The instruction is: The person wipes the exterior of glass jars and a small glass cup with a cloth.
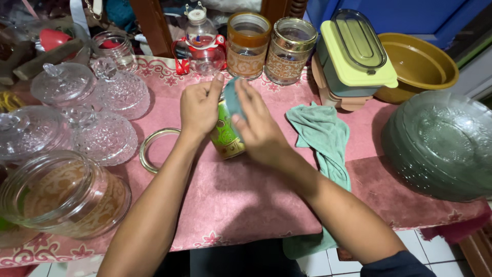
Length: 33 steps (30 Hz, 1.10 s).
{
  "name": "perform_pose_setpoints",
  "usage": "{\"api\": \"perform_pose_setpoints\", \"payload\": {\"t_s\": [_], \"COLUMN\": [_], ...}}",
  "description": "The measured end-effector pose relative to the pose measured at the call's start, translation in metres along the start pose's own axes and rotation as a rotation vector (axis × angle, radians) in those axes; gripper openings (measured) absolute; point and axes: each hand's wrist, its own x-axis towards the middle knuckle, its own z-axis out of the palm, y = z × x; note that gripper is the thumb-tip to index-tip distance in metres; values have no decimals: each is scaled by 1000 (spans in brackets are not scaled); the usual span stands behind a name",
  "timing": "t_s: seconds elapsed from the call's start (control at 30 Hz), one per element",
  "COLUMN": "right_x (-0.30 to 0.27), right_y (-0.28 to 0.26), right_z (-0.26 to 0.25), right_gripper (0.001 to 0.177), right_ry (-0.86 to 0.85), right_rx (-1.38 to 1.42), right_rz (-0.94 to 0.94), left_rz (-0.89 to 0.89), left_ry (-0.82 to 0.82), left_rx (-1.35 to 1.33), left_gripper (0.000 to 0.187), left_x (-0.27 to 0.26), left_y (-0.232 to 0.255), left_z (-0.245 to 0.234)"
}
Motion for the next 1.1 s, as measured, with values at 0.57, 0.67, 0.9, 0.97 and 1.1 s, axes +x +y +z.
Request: {"api": "perform_pose_setpoints", "payload": {"t_s": [0.57,0.67,0.9,0.97,1.1], "right_x": [16,14,9,7,4], "right_y": [71,73,41,28,11], "right_z": [-4,-5,-11,-6,-5], "right_gripper": [62,64,54,53,52], "right_ry": [106,221,243,268,279], "right_rx": [998,661,174,73,-29], "right_rz": [730,443,283,239,157], "left_rz": [125,197,382,550,378], "left_ry": [22,24,-143,-97,-179], "left_rx": [-423,-439,-331,-63,181], "left_gripper": [53,50,54,43,28], "left_x": [-11,-10,-8,-7,-9], "left_y": [-38,-34,-6,4,16], "left_z": [33,39,23,11,-2]}}
